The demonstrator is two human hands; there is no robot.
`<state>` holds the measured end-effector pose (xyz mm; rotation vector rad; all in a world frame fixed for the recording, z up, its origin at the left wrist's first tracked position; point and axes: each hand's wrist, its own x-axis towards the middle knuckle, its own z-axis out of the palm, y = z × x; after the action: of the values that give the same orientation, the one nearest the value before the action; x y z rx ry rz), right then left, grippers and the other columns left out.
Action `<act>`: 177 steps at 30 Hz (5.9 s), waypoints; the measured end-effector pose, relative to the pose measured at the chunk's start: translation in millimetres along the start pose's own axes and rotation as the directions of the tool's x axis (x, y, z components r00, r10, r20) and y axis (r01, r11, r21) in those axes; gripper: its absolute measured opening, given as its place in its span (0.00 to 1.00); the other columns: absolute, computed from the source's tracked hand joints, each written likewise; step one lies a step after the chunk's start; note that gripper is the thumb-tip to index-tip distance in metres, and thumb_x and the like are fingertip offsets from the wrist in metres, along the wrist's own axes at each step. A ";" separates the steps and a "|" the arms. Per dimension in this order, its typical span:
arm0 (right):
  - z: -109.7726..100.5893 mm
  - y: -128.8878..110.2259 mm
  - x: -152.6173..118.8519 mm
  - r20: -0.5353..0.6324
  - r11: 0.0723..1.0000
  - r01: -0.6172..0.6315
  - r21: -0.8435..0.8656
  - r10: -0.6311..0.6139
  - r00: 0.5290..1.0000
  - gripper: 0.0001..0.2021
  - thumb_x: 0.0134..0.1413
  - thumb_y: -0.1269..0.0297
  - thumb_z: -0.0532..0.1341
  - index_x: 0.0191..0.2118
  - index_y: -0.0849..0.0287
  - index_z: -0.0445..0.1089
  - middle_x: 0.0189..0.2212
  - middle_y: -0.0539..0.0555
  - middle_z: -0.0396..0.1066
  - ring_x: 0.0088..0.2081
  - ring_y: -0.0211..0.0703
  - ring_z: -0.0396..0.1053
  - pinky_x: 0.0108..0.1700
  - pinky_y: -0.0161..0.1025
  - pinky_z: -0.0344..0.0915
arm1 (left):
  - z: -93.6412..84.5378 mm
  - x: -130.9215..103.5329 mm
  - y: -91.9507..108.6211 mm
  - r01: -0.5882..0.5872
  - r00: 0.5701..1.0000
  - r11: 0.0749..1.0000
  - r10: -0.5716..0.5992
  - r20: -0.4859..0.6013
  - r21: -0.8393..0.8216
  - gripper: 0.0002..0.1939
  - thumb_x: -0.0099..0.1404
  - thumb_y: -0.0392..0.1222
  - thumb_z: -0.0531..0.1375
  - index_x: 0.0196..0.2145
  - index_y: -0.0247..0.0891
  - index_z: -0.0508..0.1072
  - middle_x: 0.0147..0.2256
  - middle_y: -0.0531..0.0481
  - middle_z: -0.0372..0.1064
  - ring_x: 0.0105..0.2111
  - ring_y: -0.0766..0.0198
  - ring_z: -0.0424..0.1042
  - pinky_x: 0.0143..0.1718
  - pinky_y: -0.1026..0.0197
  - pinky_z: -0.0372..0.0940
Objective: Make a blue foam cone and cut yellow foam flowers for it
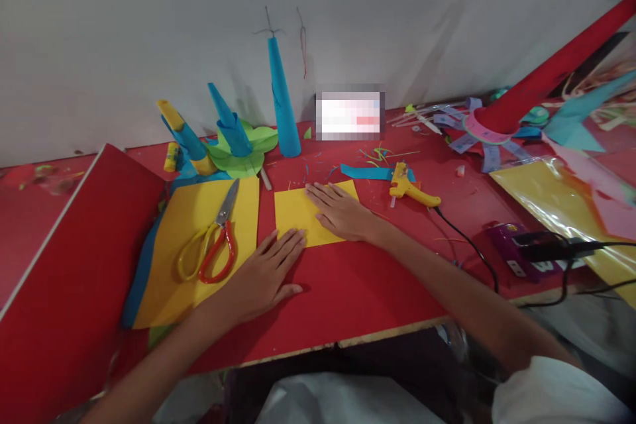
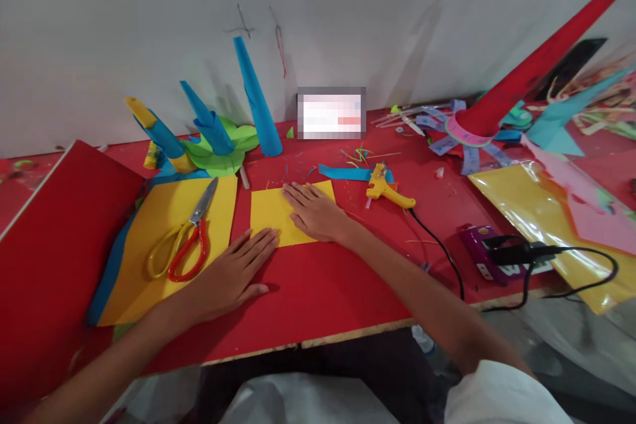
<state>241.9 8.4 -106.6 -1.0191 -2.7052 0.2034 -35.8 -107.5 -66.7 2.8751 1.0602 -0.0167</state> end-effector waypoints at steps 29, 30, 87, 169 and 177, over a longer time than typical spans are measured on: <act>6.5 -43.8 11.8 -0.057 0.955 -0.294 -0.039 0.292 0.955 0.33 0.75 0.61 0.47 0.77 0.75 0.53 0.79 0.70 0.50 0.79 0.62 0.48 0.80 0.62 0.45 | 25.6 74.8 -14.6 0.221 0.956 0.975 -0.215 -0.201 0.010 0.34 0.81 0.51 0.46 0.74 0.24 0.59 0.75 0.30 0.55 0.77 0.44 0.54 0.78 0.41 0.51; 7.7 -41.5 7.2 -0.065 0.950 -0.311 -0.038 0.308 0.949 0.33 0.77 0.59 0.47 0.78 0.74 0.52 0.79 0.69 0.48 0.80 0.61 0.47 0.80 0.62 0.44 | 26.2 74.4 -14.8 0.218 0.954 0.976 -0.212 -0.211 0.005 0.34 0.82 0.52 0.46 0.75 0.25 0.58 0.76 0.31 0.55 0.77 0.45 0.54 0.78 0.41 0.51; -64.8 15.6 -126.6 0.078 0.999 0.042 0.027 -0.044 0.996 0.21 0.79 0.57 0.54 0.68 0.48 0.73 0.63 0.52 0.78 0.66 0.52 0.72 0.72 0.60 0.62 | -5.2 -23.4 -45.5 -0.133 0.990 0.989 0.130 -0.051 -0.066 0.44 0.66 0.18 0.47 0.74 0.47 0.63 0.73 0.53 0.62 0.75 0.63 0.59 0.78 0.46 0.52; -30.3 -8.0 -17.4 -0.278 0.301 0.073 0.951 0.729 0.626 0.26 0.57 0.35 0.69 0.27 0.54 0.69 0.25 0.49 0.65 0.28 0.41 0.61 0.32 0.40 0.64 | 21.3 80.0 -62.2 -0.194 0.759 -0.139 -0.648 -0.059 -0.971 0.37 0.65 0.54 0.74 0.67 0.45 0.68 0.73 0.35 0.61 0.65 0.43 0.74 0.68 0.38 0.67; -31.7 -22.1 -15.4 -0.136 0.151 0.038 0.988 0.715 0.686 0.19 0.59 0.40 0.69 0.39 0.51 0.73 0.33 0.50 0.73 0.33 0.44 0.69 0.38 0.41 0.68 | 13.0 80.0 -54.3 -0.203 0.759 -0.149 -0.648 -0.059 -0.968 0.40 0.63 0.59 0.73 0.67 0.44 0.69 0.62 0.38 0.76 0.61 0.44 0.77 0.60 0.45 0.74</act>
<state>247.9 -16.9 -74.1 -0.9786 -1.1178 1.2429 -9.9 -15.5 -86.3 1.0511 0.9145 1.1898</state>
